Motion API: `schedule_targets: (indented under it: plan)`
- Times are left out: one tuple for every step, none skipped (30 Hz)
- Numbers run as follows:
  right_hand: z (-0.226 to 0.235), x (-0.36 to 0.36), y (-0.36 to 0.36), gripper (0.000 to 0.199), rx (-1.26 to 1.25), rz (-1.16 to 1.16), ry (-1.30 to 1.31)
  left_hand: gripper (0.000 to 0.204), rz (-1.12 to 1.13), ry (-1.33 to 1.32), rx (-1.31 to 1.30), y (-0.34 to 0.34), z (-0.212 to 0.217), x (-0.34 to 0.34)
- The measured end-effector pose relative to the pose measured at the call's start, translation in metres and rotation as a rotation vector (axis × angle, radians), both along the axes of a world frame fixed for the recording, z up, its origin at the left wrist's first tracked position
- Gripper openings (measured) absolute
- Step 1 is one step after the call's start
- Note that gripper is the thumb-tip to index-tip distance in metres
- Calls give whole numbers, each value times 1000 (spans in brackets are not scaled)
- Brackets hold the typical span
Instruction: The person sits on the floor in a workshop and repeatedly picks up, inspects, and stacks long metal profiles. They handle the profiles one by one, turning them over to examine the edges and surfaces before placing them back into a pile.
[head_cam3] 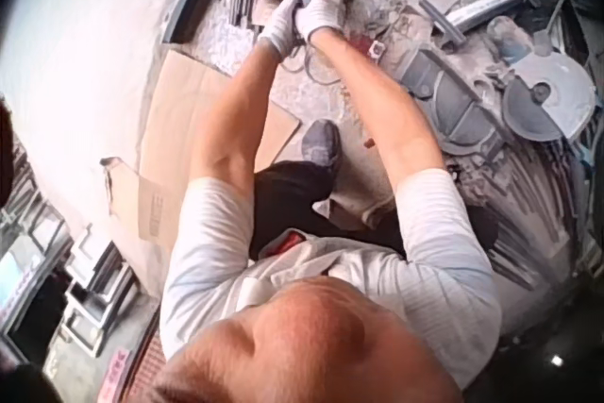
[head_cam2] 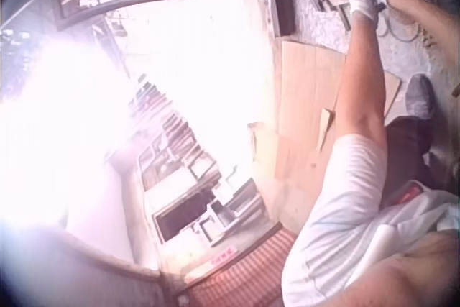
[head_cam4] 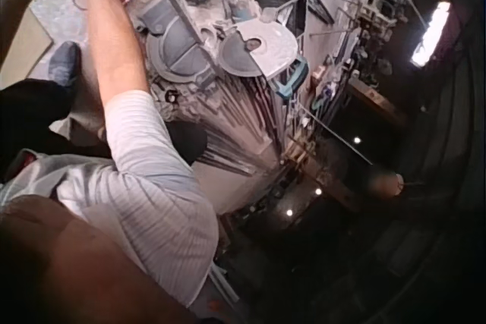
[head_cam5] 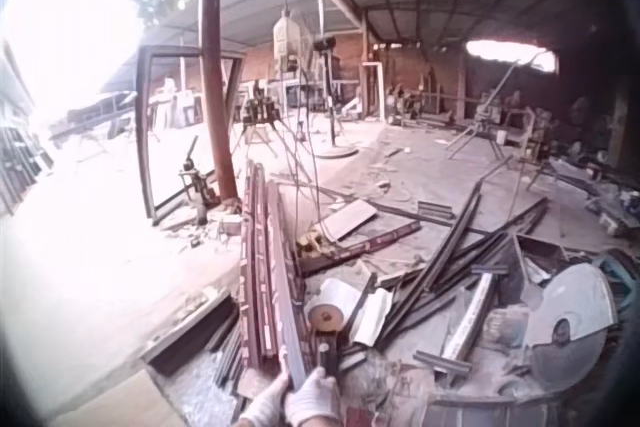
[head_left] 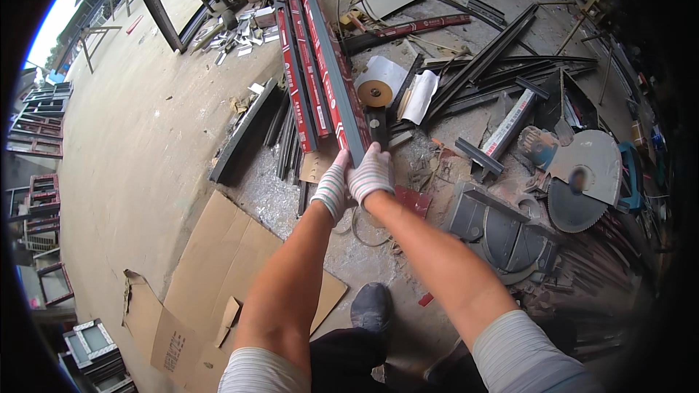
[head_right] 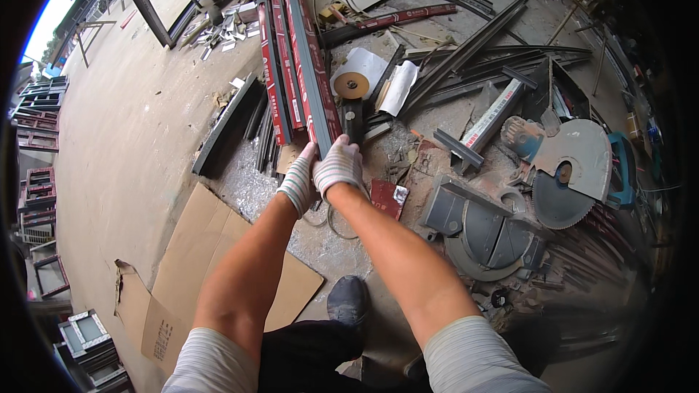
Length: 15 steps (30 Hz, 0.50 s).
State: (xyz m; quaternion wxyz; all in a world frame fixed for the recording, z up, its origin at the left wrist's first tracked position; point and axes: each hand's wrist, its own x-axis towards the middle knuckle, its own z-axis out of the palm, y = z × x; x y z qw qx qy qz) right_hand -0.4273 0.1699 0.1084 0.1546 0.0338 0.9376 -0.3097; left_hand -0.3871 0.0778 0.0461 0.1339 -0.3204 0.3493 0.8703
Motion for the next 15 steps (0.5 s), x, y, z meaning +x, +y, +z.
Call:
schedule_targets:
  plan:
    - [-12,-14,5,74,9,-28,7,79,-161,-111,-99,15,36,1]
    - [-6,-16,-6,73,-9,-9,4,76,-74,-70,57,7,29,1]
    - [0,-17,-15,73,-27,6,2,75,0,-10,144,-1,22,1]
    - [-3,-23,-18,73,-37,0,30,74,54,51,247,1,21,-4]
    - [-7,-29,-18,74,-63,11,11,73,133,72,308,2,29,-6]
    - [-10,-33,-18,80,-95,38,15,71,234,39,262,-1,21,-13]
    - [-16,-35,-16,86,-122,64,19,70,333,4,219,0,22,-18]
    - [-21,-35,-14,89,-110,79,57,65,400,-53,206,0,23,-21]
    - [-27,-34,-9,86,-184,48,68,58,419,-70,199,3,24,-21]
    - [-31,-30,-7,83,-222,46,99,55,445,-94,181,3,30,-19]
    - [-39,-25,-4,81,-263,41,132,52,469,-117,159,2,31,-19]
    - [-49,-21,1,75,-442,0,179,48,490,-93,169,0,28,-22]
    - [-52,-15,7,73,-423,-5,227,51,483,-73,122,2,29,-21]
    - [-56,-9,16,72,-470,-25,177,54,498,-94,131,2,28,-23]
    - [-59,-2,26,71,-517,-47,128,56,510,-116,140,2,28,-26]
